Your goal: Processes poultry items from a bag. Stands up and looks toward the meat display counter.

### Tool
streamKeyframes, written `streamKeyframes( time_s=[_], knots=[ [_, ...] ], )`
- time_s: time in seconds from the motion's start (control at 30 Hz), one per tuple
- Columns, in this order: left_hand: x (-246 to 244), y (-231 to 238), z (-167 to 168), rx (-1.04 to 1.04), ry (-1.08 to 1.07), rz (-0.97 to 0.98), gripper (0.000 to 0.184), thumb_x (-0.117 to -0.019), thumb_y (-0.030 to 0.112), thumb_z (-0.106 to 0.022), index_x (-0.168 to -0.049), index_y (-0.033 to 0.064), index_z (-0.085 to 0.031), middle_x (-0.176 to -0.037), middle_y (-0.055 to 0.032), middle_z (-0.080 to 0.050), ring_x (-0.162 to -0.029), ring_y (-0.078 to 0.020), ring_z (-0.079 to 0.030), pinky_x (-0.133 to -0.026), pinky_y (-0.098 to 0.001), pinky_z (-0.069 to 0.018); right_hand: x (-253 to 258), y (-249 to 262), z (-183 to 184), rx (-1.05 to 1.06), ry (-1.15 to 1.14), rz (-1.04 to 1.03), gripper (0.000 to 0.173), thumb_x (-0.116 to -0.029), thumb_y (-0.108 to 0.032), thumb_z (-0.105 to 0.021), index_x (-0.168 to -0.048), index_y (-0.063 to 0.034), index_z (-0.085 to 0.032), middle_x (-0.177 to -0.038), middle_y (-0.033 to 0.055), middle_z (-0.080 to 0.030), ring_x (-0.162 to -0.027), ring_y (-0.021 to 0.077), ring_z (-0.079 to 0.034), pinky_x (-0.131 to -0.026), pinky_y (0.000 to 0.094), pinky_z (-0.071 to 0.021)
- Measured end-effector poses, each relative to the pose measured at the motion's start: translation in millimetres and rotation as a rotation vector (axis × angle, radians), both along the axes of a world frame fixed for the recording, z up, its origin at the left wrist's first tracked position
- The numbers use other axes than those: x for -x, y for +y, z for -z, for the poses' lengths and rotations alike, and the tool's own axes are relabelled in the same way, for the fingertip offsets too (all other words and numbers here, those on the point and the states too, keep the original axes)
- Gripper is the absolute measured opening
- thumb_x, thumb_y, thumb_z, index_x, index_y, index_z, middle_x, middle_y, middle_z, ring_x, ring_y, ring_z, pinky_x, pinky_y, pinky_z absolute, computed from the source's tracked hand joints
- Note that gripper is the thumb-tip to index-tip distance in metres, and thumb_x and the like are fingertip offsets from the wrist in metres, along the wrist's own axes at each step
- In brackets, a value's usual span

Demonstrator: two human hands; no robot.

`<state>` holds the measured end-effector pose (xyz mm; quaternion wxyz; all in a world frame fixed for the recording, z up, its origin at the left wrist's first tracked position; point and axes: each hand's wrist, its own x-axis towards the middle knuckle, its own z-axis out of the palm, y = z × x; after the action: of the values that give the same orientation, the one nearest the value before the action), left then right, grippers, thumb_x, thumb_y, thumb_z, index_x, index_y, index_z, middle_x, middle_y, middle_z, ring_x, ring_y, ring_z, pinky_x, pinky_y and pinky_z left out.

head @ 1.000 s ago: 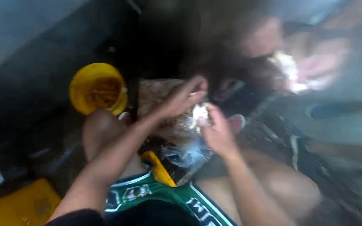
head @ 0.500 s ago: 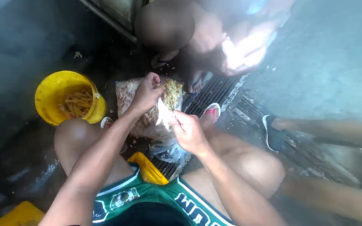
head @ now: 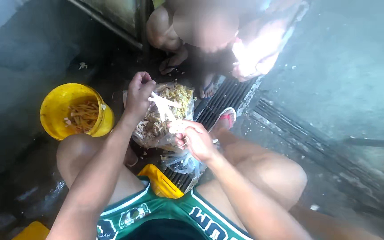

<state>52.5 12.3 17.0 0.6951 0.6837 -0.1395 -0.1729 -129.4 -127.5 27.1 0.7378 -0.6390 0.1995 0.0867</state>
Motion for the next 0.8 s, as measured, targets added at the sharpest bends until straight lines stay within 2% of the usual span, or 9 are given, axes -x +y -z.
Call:
streamKeyframes(
  time_s=[0.07, 0.13, 0.23, 0.3, 0.4, 0.53, 0.63, 0.73, 0.8],
  knots=[
    [7, -7, 2, 0.029, 0.022, 0.038, 0.01, -0.1024, 0.014, -0.053, -0.11, 0.0088, -0.054, -0.076, -0.0017, -0.055, -0.058, -0.0112, -0.053, -0.051, -0.0263, -0.0473, -3, 6, 3, -0.184, 0.042, 0.084, 0.041, -0.1062, -0.023, -0.028, -0.109, -0.0045, -0.065, -0.072, 0.0019, -0.057, -0.057, 0.0112, -0.055, -0.053, 0.0263, -0.0499],
    [15, -12, 0, -0.008, 0.05, 0.046, 0.013, -0.1022, 0.015, -0.055, -0.113, 0.0083, -0.055, -0.076, -0.0019, -0.057, -0.058, -0.0105, -0.052, -0.052, -0.0255, -0.0449, -5, 10, 4, -0.234, 0.018, 0.138, 0.031, -0.1088, -0.021, -0.035, -0.104, -0.0054, -0.061, -0.071, 0.0019, -0.056, -0.055, 0.0098, -0.053, -0.052, 0.0244, -0.0498],
    [20, -17, -3, -0.083, 0.086, 0.03, 0.018, -0.0985, 0.012, -0.059, -0.116, 0.0081, -0.057, -0.076, -0.0018, -0.06, -0.058, -0.0093, -0.052, -0.052, -0.0243, -0.0429, -7, 12, 8, -0.208, -0.096, 0.129, 0.017, -0.106, -0.014, -0.048, -0.099, -0.0055, -0.061, -0.07, 0.0014, -0.054, -0.055, 0.0078, -0.05, -0.053, 0.0226, -0.0465],
    [16, -18, 1, -0.101, 0.059, -0.021, 0.02, -0.0916, 0.007, -0.059, -0.111, 0.008, -0.057, -0.071, -0.0012, -0.058, -0.057, -0.0099, -0.053, -0.052, -0.0254, -0.0432, -8, 11, 7, -0.185, -0.156, 0.085, 0.018, -0.1049, -0.016, -0.05, -0.095, -0.0074, -0.062, -0.067, -0.0011, -0.052, -0.055, 0.0062, -0.048, -0.053, 0.0213, -0.0447],
    [11, -19, 11, -0.066, 0.074, -0.102, 0.02, -0.0881, 0.005, -0.061, -0.106, 0.0069, -0.053, -0.073, -0.0018, -0.053, -0.06, -0.0108, -0.051, -0.055, -0.0278, -0.0446, -13, 15, 4, -0.149, -0.189, 0.05, 0.022, -0.1053, -0.02, -0.05, -0.091, -0.0085, -0.063, -0.066, -0.0013, -0.05, -0.055, 0.0066, -0.046, -0.052, 0.022, -0.0422],
    [10, -24, 10, -0.025, 0.134, -0.131, 0.023, -0.0858, 0.007, -0.062, -0.107, 0.0071, -0.052, -0.076, -0.0021, -0.053, -0.061, -0.011, -0.051, -0.054, -0.028, -0.0451, -13, 18, 2, -0.168, -0.238, 0.078, 0.022, -0.1044, -0.017, -0.05, -0.088, -0.0074, -0.061, -0.063, -0.0011, -0.048, -0.052, 0.007, -0.045, -0.051, 0.0222, -0.0408],
    [9, -27, 4, -0.059, 0.143, -0.131, 0.02, -0.0887, 0.008, -0.063, -0.106, 0.0068, -0.053, -0.076, -0.0031, -0.052, -0.061, -0.0119, -0.051, -0.054, -0.0285, -0.0451, -13, 19, -2, -0.174, -0.247, 0.107, 0.023, -0.1045, -0.014, -0.048, -0.086, -0.0066, -0.06, -0.061, -0.0003, -0.047, -0.051, 0.0081, -0.045, -0.05, 0.0227, -0.0409],
    [9, -28, -4, -0.114, 0.153, -0.135, 0.018, -0.0892, 0.008, -0.062, -0.105, 0.0069, -0.053, -0.074, -0.0051, -0.053, -0.061, -0.0145, -0.051, -0.053, -0.031, -0.0442, -10, 21, -6, -0.168, -0.217, 0.135, 0.024, -0.1062, -0.015, -0.046, -0.089, -0.0058, -0.059, -0.065, -0.0001, -0.049, -0.051, 0.0081, -0.046, -0.05, 0.0227, -0.0436],
    [10, -27, -14, -0.088, 0.163, -0.105, 0.016, -0.0926, 0.009, -0.062, -0.107, 0.0074, -0.055, -0.075, -0.0049, -0.054, -0.057, -0.0135, -0.05, -0.05, -0.028, -0.0424, -6, 22, -6, -0.173, -0.201, 0.155, 0.026, -0.1074, -0.018, -0.044, -0.091, -0.0049, -0.059, -0.068, 0.0007, -0.053, -0.052, 0.0085, -0.05, -0.051, 0.0238, -0.0474]
  ],
)
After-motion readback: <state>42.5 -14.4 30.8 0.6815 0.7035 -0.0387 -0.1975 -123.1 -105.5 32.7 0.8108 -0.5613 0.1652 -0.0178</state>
